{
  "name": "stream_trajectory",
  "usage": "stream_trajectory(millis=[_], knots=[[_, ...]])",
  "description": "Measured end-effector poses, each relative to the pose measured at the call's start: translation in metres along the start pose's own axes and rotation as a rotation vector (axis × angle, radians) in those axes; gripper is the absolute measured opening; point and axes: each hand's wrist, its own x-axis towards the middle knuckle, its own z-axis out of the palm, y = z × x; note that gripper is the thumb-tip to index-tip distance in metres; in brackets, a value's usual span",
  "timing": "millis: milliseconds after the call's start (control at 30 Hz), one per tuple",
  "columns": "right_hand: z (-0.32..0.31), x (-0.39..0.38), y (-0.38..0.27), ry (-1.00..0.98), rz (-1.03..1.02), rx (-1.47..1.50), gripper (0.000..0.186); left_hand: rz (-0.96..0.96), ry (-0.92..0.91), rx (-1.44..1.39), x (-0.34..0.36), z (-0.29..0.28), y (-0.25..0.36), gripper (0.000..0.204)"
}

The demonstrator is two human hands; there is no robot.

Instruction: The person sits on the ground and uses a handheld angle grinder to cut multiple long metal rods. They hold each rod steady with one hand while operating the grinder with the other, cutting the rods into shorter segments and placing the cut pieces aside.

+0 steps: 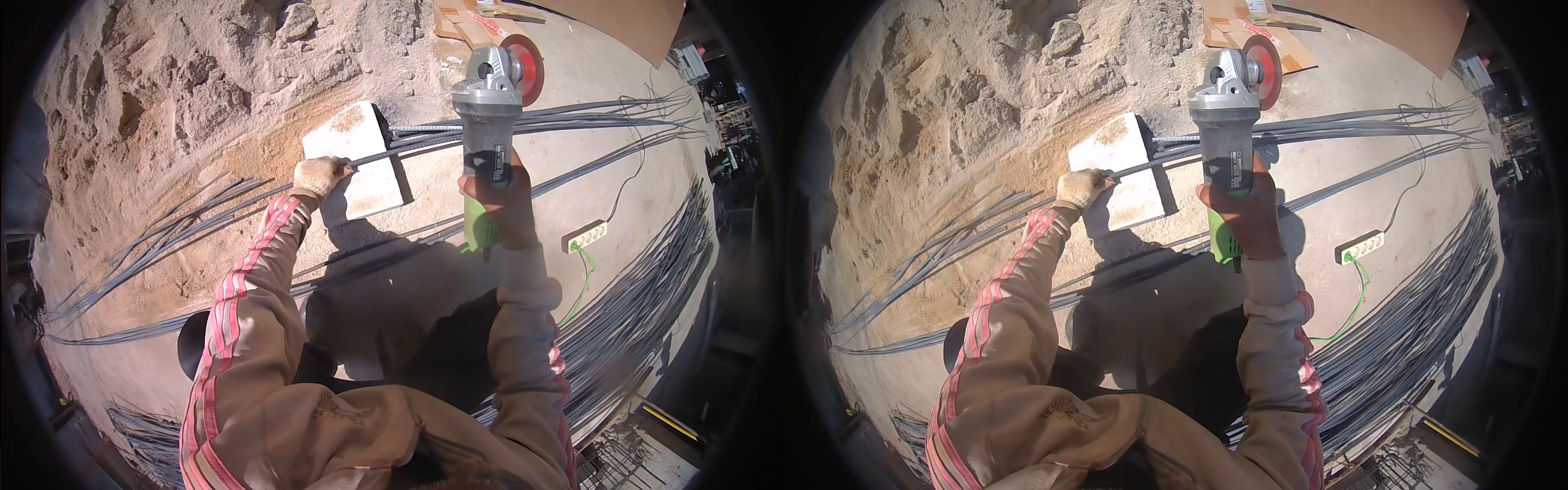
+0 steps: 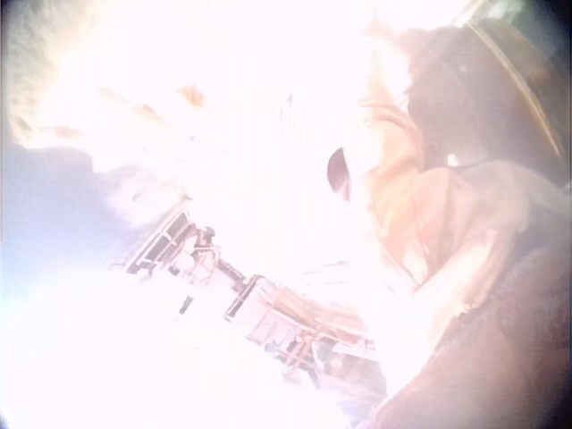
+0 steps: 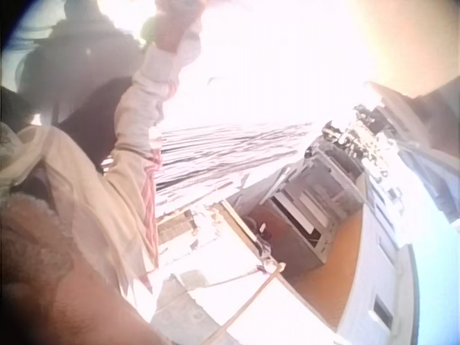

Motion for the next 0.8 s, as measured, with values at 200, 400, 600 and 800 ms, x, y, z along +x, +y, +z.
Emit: stream_trajectory(millis=[200,400,600,800], knots=[[0.039,-0.004,0.034,0.05,-0.013,0.023,0.057,0.062,0.104,0.185,0.014,-0.021,-0.016,0.046],[0.057,0.021,0.064,-0.083,0.167,-0.134,0.067,-0.146,0.18,0.036,0.009,-0.011,-0.03,0.052],[0.103,0.033,0.136,-0.094,0.221,-0.259,0.08,-0.414,0.305,-0.106,-0.007,0.011,-0.045,0.062],[0.147,0.037,0.204,-0.196,0.286,-0.39,0.113,-0.394,-0.074,-0.087,0.01,0.01,-0.067,0.089]])
